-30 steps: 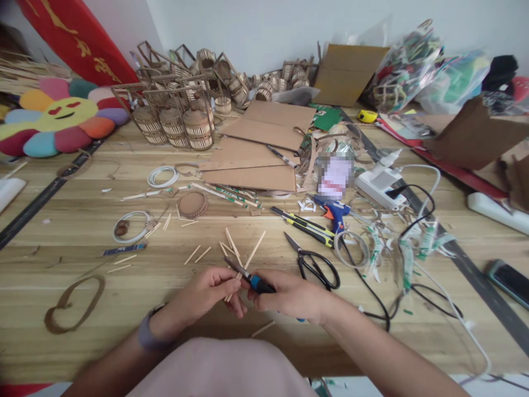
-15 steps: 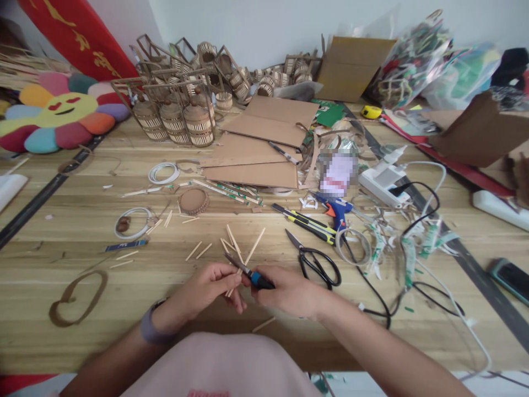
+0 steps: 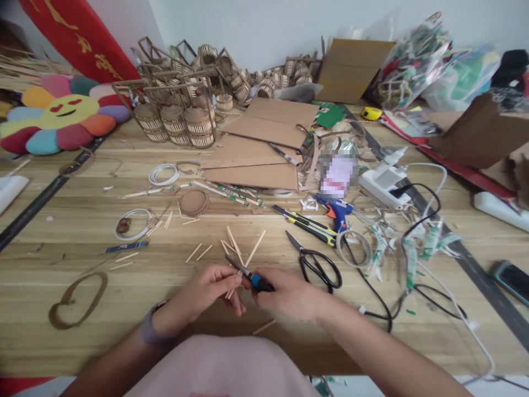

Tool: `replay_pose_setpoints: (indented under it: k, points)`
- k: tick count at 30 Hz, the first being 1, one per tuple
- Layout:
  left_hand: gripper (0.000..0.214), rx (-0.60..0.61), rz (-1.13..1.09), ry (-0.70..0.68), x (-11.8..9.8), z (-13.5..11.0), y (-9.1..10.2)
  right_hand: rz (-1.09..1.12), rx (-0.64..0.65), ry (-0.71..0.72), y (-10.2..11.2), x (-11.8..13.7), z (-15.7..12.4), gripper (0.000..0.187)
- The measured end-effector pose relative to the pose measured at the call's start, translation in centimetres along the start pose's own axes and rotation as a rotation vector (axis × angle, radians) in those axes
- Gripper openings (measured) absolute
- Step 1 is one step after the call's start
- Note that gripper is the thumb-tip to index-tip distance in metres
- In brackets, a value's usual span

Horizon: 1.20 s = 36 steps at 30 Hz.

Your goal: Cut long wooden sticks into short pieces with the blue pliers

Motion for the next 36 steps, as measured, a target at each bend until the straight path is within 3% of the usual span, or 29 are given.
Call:
replay_pose_setpoints:
  k: [10,16,28,36]
  points:
    - [0.046,0.014,0.019,-0.032,-0.4,-0.1,0.0,-0.173,-0.157,0.066,-0.3,0.0,0.0,0.014]
    - [0.047,0.004,0.042,-0.057,-0.6,0.0,-0.2,-0.165,-0.207,0.071,-0.4,0.1,-0.1,0.01]
    - [0.043,-0.025,-0.085,-0.032,-0.7,-0.1,-0.2,0.215,0.061,0.007,-0.2,-0.1,0.0,0.02]
    - [0.04,-0.019,-0.109,-0.037,-0.4,0.0,-0.1,0.122,-0.017,-0.004,-0.4,-0.1,0.2,0.016]
Point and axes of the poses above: each hand's wrist, its own z-axis towards the middle knuckle, its own y-axis out of the back of the hand, x = y × z, the point moved 4 cm from there along z, towards the middle knuckle, and after that the axes turned 9 degrees about -y, right-handed, at the moved point
